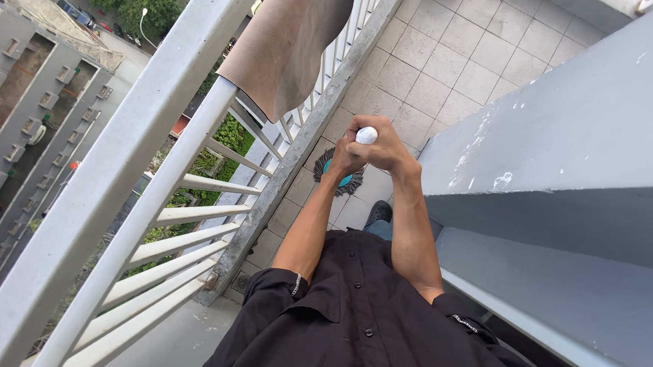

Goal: Assembling or fixing the handle of a spinning mop on an apartment balcony.

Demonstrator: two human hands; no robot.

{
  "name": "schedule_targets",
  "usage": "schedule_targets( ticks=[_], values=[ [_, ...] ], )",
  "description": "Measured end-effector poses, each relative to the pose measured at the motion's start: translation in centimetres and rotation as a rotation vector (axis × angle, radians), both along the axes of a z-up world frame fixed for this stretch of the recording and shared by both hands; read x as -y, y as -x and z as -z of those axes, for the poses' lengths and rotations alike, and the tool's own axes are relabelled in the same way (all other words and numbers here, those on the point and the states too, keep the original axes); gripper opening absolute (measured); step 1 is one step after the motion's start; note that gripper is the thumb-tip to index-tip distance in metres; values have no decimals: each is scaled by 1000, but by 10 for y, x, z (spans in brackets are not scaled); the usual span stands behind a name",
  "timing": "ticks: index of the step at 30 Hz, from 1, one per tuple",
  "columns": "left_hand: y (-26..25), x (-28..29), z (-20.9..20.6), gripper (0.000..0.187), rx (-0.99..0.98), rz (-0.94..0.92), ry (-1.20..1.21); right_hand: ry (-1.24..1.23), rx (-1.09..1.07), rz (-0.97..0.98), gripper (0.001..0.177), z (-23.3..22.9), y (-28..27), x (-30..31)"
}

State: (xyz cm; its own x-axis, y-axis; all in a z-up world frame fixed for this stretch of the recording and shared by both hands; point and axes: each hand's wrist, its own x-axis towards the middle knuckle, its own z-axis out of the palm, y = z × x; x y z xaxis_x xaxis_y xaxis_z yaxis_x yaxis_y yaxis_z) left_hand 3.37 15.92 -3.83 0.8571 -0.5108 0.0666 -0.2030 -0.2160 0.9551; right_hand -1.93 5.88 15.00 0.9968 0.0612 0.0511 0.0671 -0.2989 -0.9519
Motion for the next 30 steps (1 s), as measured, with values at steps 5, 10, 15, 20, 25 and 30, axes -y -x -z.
schedule_targets(
  ticks=[5,10,15,20,25,30],
  values=[
    [3,23,3,22,6,-66,-72,5,-39,-72,11,-7,-2,26],
    [8,53,-14,14,-15,-101,-55,46,-11,-84,10,-16,-2,61],
    [15,78,-32,14,-14,-160,-51,22,7,-84,10,-33,3,86],
    [12,110,-42,16,-47,-187,-17,57,0,-78,10,-46,3,109],
    [12,131,-63,18,-33,-178,36,79,87,-92,9,-50,4,128],
    [10,148,-89,13,-35,-163,41,74,132,-59,10,-72,4,146]
  ],
)
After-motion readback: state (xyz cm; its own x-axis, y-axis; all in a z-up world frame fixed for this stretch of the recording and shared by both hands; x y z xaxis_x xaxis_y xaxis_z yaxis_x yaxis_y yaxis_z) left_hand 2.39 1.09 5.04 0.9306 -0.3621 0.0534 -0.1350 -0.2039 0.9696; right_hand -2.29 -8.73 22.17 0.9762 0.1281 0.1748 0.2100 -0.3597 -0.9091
